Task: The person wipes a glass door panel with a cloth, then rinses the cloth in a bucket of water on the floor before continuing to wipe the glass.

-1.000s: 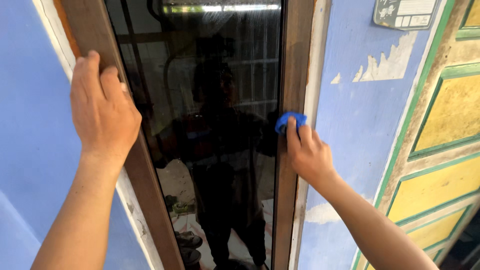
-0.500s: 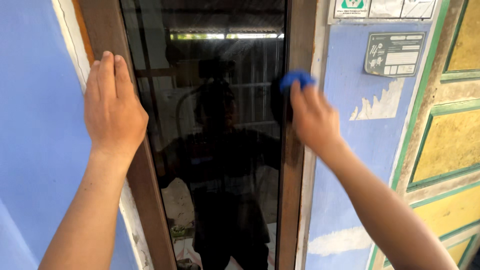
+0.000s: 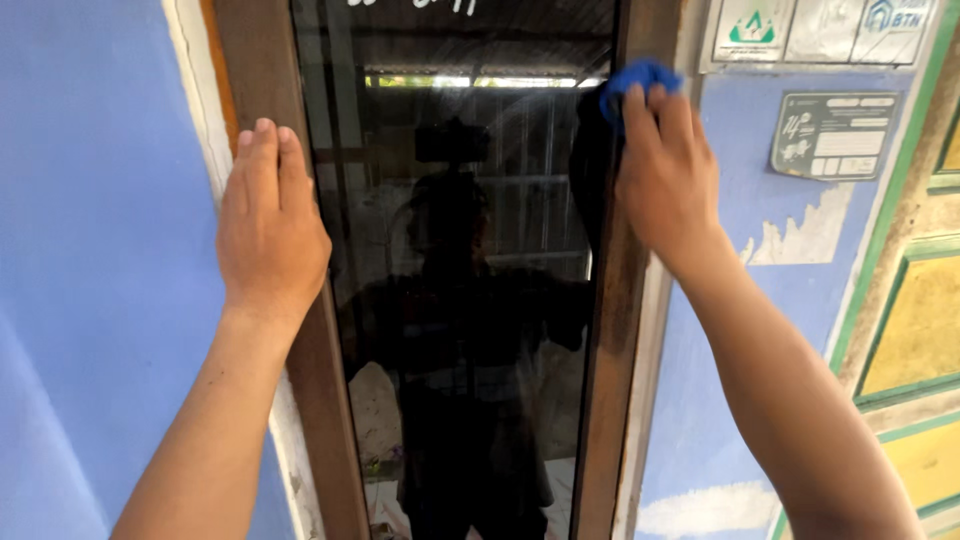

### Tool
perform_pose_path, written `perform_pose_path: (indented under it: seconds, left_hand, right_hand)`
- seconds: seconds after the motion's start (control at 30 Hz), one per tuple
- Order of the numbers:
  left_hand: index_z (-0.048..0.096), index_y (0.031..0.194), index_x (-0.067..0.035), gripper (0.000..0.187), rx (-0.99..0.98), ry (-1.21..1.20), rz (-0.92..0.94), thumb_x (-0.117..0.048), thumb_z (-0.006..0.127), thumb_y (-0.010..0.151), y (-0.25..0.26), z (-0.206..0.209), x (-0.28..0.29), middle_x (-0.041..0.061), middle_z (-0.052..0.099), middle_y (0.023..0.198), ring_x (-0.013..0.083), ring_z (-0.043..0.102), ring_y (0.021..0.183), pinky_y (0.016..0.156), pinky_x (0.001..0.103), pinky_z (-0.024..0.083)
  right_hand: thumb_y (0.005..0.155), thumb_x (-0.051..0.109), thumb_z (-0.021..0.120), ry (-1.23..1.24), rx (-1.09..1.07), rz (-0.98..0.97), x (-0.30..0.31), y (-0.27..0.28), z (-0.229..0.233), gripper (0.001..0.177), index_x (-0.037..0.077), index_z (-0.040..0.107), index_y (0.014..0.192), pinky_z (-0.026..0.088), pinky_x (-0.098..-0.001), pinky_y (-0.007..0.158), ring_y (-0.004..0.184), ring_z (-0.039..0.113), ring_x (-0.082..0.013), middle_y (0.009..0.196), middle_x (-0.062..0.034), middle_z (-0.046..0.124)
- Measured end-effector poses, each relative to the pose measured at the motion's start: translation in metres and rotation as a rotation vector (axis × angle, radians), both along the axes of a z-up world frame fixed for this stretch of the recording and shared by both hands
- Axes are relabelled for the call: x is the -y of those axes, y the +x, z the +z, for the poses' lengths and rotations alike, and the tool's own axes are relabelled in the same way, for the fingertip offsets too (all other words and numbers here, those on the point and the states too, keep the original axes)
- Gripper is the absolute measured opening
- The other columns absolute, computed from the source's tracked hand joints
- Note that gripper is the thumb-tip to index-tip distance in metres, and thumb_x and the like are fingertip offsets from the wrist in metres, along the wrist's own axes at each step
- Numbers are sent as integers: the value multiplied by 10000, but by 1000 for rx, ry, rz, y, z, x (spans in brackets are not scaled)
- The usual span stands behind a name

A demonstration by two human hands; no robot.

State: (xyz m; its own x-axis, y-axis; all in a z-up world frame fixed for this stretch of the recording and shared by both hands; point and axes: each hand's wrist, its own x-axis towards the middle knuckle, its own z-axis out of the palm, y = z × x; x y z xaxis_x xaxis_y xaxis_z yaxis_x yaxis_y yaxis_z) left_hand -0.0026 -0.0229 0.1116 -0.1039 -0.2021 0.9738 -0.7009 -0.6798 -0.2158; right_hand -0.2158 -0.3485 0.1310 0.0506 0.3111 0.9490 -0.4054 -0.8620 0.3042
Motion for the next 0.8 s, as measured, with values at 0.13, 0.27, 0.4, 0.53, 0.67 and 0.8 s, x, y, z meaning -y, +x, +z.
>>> perform_pose_path:
  seconds: [0.13, 0.27, 0.4, 0.53, 0.67, 0.8]
  left_hand:
    - [529, 1453, 92, 401, 86, -12, 50, -18, 566, 1069, 3, 1, 0, 266, 518, 1492, 430, 521, 1388, 1134, 476, 476]
    - [569, 1422, 94, 383, 180, -45, 134, 35, 585, 1044, 6, -1, 5, 252, 563, 1454, 419, 585, 1350, 1117, 450, 539]
    - [575, 1356, 104, 342, 229, -75, 197, 40, 604, 1022, 5, 1, 11, 242, 563, 1407, 417, 597, 1343, 1104, 456, 566]
    - [576, 1355, 118, 356, 174, -51, 198, 25, 625, 1015, -4, 2, 10, 257, 548, 1429, 413, 609, 1319, 1027, 446, 588]
    - [579, 1352, 135, 425, 153, -46, 193, 40, 631, 941, -14, 6, 9, 281, 530, 1494, 423, 616, 1275, 947, 431, 600]
    - [578, 1362, 121, 406, 145, -53, 220, 42, 622, 966, -15, 5, 12, 259, 525, 1517, 431, 605, 1302, 988, 423, 597]
  right_hand:
    - [865, -58, 633, 74, -113, 35, -20, -17, -82, 485, -38, 610, 1350, 594, -447, 848, 1058, 639, -405, 1211, -246, 586]
    - [893, -63, 645, 59, -134, 0, -11, -16, -79, 472, -24, 619, 1363, 598, -447, 806, 1062, 649, -396, 1207, -232, 593]
    - [943, -63, 646, -13, 5, -25, 11, 2, -2, 424, -7, 619, 1362, 598, -429, 818, 1118, 633, -379, 1255, -203, 590]
    - [998, -65, 638, 7, 105, 4, 12, 15, 29, 361, -17, 600, 1354, 603, -413, 817, 1120, 632, -375, 1249, -207, 569]
    - [880, -40, 657, 73, 16, 63, -11, 3, -38, 467, -19, 618, 1346, 584, -432, 768, 1009, 642, -393, 1162, -231, 563]
    - [858, -37, 654, 69, -15, 77, -16, -5, -59, 475, 16, 617, 1328, 591, -430, 771, 994, 656, -370, 1104, -197, 567]
